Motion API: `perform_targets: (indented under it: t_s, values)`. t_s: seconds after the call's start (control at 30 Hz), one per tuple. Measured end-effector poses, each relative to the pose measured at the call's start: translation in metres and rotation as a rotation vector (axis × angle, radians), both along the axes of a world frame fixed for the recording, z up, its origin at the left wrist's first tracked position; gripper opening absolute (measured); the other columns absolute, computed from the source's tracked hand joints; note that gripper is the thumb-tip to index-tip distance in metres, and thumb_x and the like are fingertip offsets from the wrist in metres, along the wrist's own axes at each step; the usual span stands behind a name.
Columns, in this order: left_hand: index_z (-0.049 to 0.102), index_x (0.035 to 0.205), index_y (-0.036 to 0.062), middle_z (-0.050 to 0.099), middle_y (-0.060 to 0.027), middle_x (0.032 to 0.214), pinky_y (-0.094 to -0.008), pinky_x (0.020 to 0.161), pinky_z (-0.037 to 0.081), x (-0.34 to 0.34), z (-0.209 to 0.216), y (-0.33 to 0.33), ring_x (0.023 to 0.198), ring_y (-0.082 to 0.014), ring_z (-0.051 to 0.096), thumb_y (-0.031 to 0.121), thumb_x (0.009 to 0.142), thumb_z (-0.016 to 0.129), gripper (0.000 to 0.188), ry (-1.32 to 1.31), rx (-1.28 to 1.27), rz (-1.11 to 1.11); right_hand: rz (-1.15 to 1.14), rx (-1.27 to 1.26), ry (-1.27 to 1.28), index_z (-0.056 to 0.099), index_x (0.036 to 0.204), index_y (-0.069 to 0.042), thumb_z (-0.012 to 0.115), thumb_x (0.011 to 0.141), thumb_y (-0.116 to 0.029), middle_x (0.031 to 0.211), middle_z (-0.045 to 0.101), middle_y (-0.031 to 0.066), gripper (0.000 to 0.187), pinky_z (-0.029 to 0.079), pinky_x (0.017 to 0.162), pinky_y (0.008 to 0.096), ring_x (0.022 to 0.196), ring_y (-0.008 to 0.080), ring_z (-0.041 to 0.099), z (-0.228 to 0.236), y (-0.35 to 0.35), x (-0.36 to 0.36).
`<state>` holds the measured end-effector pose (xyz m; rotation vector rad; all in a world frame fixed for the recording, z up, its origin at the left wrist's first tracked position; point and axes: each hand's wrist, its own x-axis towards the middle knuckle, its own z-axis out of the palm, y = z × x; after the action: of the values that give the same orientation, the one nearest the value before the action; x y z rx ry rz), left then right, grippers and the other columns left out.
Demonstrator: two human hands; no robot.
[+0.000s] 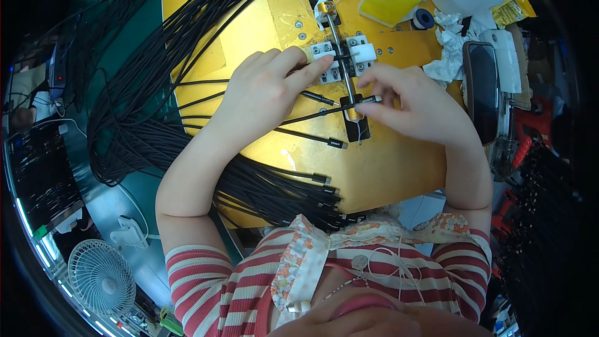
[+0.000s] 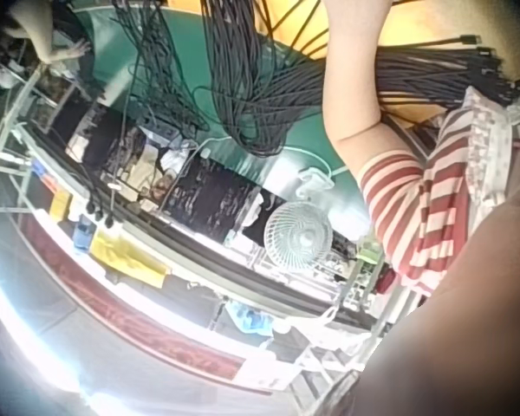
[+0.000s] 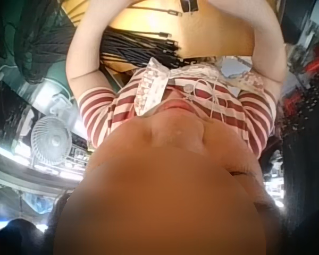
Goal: Processing black cables using an industrial machine at a factory workbench.
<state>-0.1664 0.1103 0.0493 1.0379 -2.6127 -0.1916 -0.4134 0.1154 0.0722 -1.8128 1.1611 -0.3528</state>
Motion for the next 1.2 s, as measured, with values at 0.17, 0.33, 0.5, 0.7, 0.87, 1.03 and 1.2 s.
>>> perform_targets:
  t_s: [0.17,0.33,0.5,0.7,0.87,1.03,1.2]
  values:
    - [0.064,0.118,0.0145,0.057,-0.0021,0.088,-0.032,0.068,0.047,0.001,0.001,-0.002,0.076,-0.019,0.058,0.004,0.071,0.067,0.048,0.024,0.018,-0.019,0.298,0.09,-0.336,0.066,0.088,-0.004,0.071,0.082,-0.02,0.063,0.06,0.0057,0.018,0.042,0.05,0.0259,0.054,0.0133,0.056,0.008,0.003,-0.009]
    - [0.065,0.116,0.0145,0.057,-0.0021,0.088,-0.032,0.068,0.047,0.0,-0.001,-0.004,0.076,-0.019,0.058,0.005,0.072,0.068,0.046,0.056,0.034,-0.026,0.606,0.275,-0.379,0.069,0.084,-0.001,0.074,0.078,-0.01,0.068,0.063,0.0055,0.012,0.04,0.05,0.0253,0.057,0.0136,0.058,0.009,0.002,-0.005]
    - [0.066,0.115,0.0148,0.057,-0.002,0.088,-0.0319,0.068,0.047,0.002,-0.002,-0.004,0.076,-0.0189,0.057,0.004,0.072,0.068,0.044,0.064,0.024,-0.027,0.381,0.286,-0.393,0.069,0.079,0.0,0.071,0.08,-0.008,0.067,0.064,0.0073,0.008,0.04,0.05,0.0261,0.057,0.015,0.059,0.005,-0.003,-0.009]
    - [0.068,0.11,0.0102,0.06,-0.0038,0.081,-0.0322,0.066,0.046,0.006,0.008,-0.01,0.072,-0.0203,0.058,-0.006,0.064,0.064,0.048,0.14,-0.059,-0.062,0.123,0.05,-0.642,0.069,0.078,0.0,0.071,0.082,-0.009,0.067,0.063,0.0022,0.01,0.037,0.05,0.0205,0.058,0.0047,0.052,-0.003,0.0,-0.007]
    - [0.067,0.107,0.0016,0.058,-0.0081,0.063,-0.0341,0.057,0.049,0.009,0.035,0.01,0.059,-0.0246,0.061,-0.005,0.065,0.057,0.043,0.255,0.411,-0.105,0.067,-0.248,-0.623,0.068,0.092,-0.002,0.074,0.076,-0.006,0.076,0.064,0.003,0.018,0.041,0.052,0.0234,0.059,0.0109,0.055,-0.003,0.004,0.004]
    - [0.065,0.104,0.0047,0.062,-0.0106,0.073,-0.0364,0.061,0.052,-0.006,0.025,0.022,0.07,-0.0283,0.064,0.009,0.075,0.063,0.029,0.18,0.415,-0.054,0.187,-0.426,-0.518,0.066,0.094,-0.001,0.076,0.072,-0.001,0.083,0.063,0.0083,0.024,0.048,0.061,0.0283,0.067,0.0173,0.059,-0.008,0.016,0.022]
    - [0.065,0.107,0.0017,0.059,-0.0103,0.091,-0.0286,0.065,0.053,-0.005,0.014,0.009,0.074,-0.0229,0.062,-0.007,0.066,0.069,0.043,0.402,0.268,-0.008,-0.069,-0.579,-0.337,0.069,0.092,0.001,0.07,0.079,-0.001,0.083,0.061,0.0075,0.013,0.048,0.062,0.0279,0.069,0.0185,0.06,-0.022,0.0,0.012]
